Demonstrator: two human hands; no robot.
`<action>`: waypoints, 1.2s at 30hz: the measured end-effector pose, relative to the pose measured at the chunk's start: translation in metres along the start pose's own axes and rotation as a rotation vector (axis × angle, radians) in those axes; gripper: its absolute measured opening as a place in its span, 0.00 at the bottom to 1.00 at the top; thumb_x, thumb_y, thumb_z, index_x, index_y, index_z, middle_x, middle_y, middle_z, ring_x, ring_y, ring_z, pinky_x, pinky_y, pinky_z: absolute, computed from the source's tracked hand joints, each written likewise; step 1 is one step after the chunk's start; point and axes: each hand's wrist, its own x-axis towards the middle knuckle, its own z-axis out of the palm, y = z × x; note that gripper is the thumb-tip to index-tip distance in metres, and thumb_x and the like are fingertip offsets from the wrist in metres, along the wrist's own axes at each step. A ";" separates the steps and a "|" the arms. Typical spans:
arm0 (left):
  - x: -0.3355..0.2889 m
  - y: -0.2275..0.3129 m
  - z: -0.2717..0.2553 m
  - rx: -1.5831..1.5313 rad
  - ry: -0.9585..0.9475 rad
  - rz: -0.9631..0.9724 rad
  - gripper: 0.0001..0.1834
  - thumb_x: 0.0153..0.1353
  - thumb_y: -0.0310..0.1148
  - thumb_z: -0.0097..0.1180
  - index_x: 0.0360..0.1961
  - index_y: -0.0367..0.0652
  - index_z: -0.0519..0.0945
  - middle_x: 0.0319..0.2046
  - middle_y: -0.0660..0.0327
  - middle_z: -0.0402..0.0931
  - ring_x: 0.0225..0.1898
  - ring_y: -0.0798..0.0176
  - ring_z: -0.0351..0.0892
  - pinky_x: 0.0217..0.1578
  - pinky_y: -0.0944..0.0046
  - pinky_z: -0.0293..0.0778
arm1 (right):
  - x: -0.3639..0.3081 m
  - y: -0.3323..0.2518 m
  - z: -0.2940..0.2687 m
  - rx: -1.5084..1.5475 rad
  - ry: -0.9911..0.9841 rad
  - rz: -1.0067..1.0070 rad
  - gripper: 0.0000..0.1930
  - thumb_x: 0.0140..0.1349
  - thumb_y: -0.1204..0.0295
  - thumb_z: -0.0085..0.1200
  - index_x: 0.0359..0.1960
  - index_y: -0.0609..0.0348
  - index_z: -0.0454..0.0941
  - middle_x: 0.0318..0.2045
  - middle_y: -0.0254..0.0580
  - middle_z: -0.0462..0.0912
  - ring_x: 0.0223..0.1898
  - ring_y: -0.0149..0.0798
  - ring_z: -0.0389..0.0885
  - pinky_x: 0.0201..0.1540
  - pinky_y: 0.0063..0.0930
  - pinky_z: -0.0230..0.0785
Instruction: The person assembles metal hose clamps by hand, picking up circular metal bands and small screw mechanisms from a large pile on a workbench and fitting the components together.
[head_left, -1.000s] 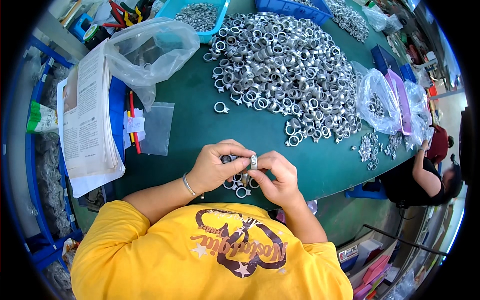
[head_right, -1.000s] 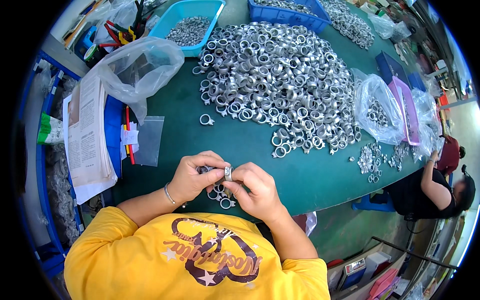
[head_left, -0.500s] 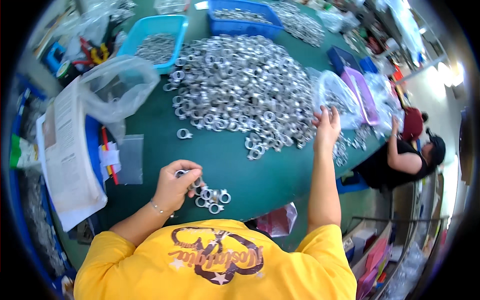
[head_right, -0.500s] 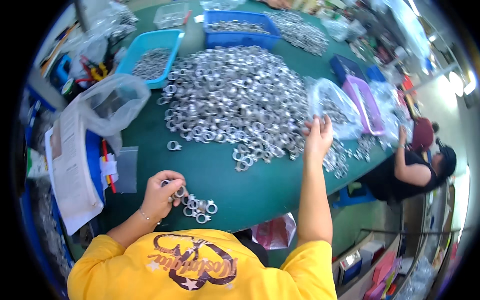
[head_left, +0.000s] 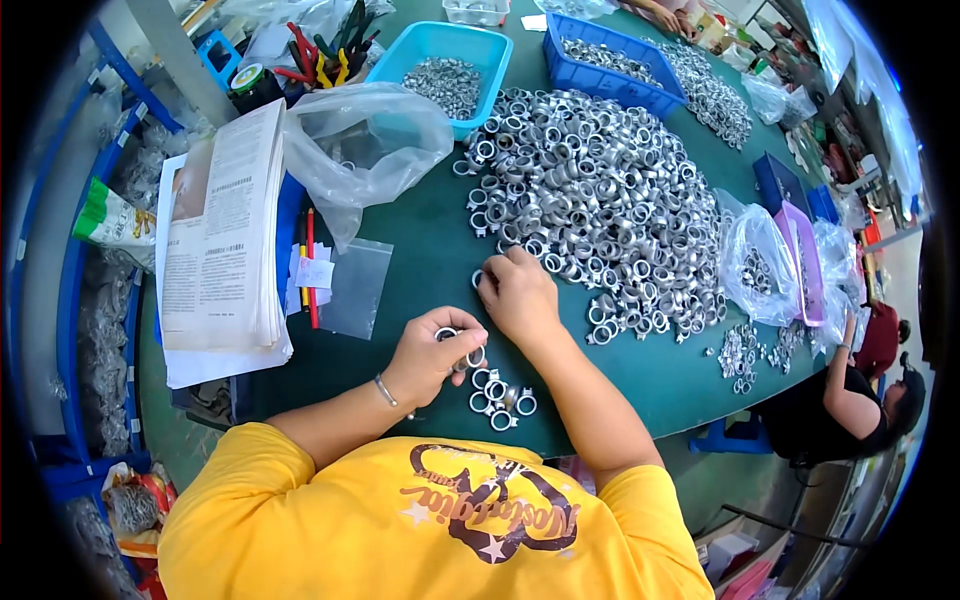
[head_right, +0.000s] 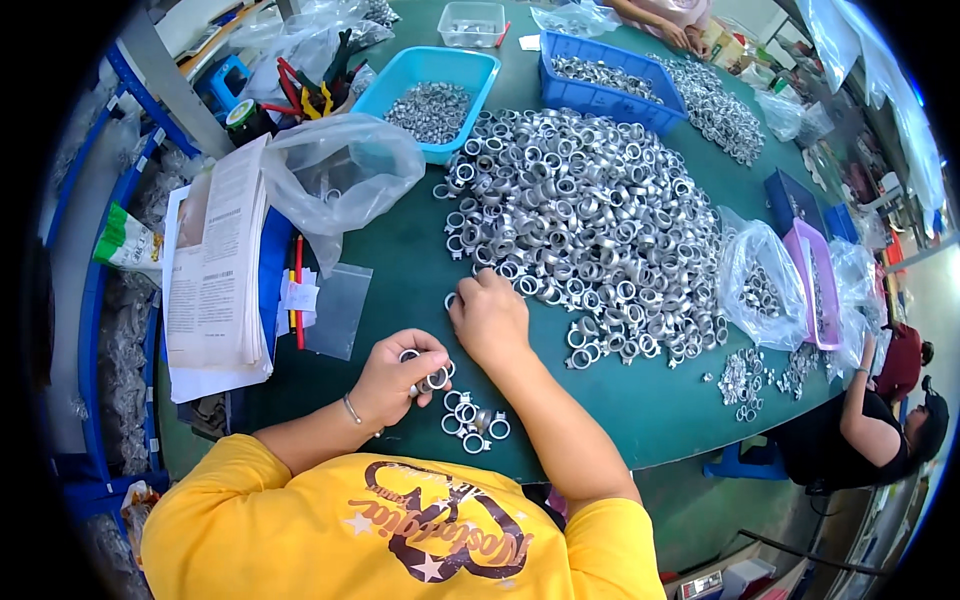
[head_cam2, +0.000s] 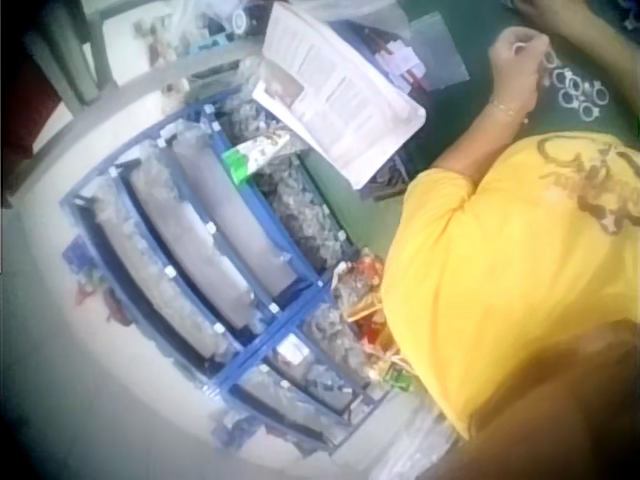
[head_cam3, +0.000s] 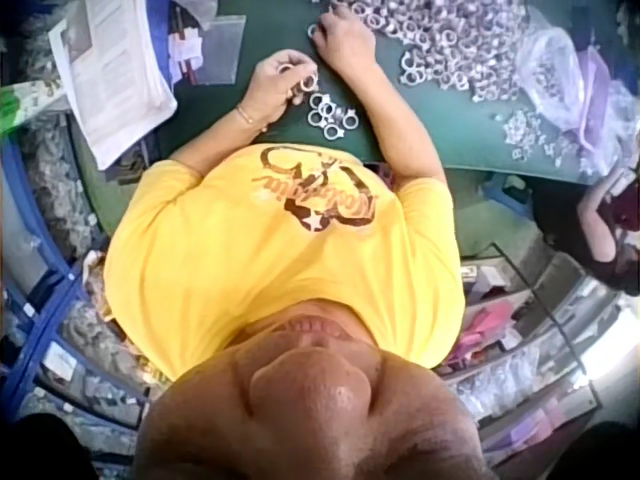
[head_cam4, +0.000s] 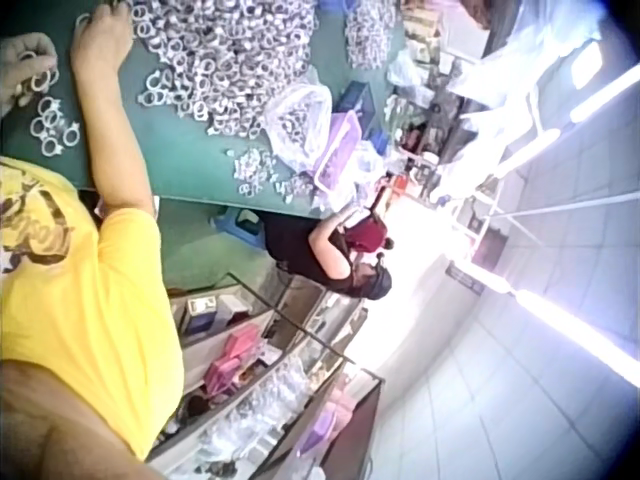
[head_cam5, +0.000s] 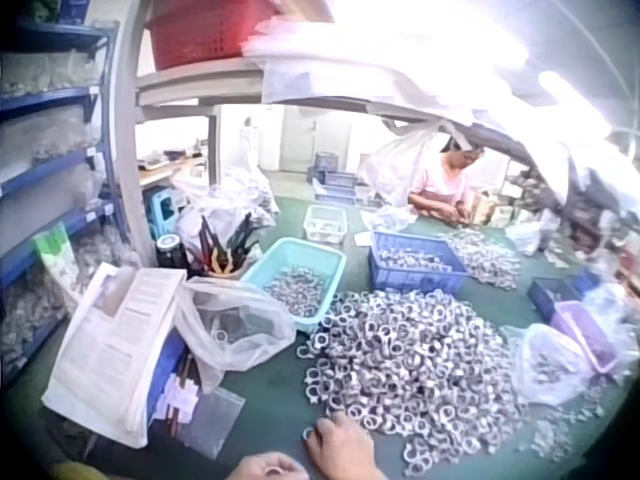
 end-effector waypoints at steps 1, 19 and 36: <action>0.001 0.000 0.000 0.008 0.014 0.010 0.06 0.56 0.29 0.56 0.33 0.41 0.72 0.25 0.60 0.75 0.23 0.68 0.78 0.12 0.77 0.65 | -0.004 0.002 -0.006 0.068 -0.012 -0.031 0.05 0.53 0.71 0.52 0.28 0.58 0.77 0.28 0.42 0.76 0.27 0.48 0.77 0.27 0.37 0.71; -0.003 0.002 0.019 0.351 -0.190 0.107 0.04 0.54 0.24 0.57 0.31 0.34 0.79 0.29 0.63 0.75 0.18 0.75 0.70 0.16 0.78 0.65 | -0.093 -0.006 -0.059 1.041 -0.087 0.323 0.14 0.62 0.76 0.46 0.49 0.67 0.70 0.39 0.44 0.76 0.38 0.32 0.76 0.39 0.22 0.71; -0.004 -0.003 0.018 0.258 -0.221 0.029 0.06 0.55 0.26 0.56 0.32 0.34 0.79 0.31 0.62 0.74 0.22 0.74 0.72 0.16 0.78 0.67 | -0.095 -0.009 -0.063 0.925 0.019 0.206 0.15 0.52 0.83 0.56 0.43 0.67 0.74 0.37 0.45 0.76 0.36 0.34 0.77 0.37 0.22 0.73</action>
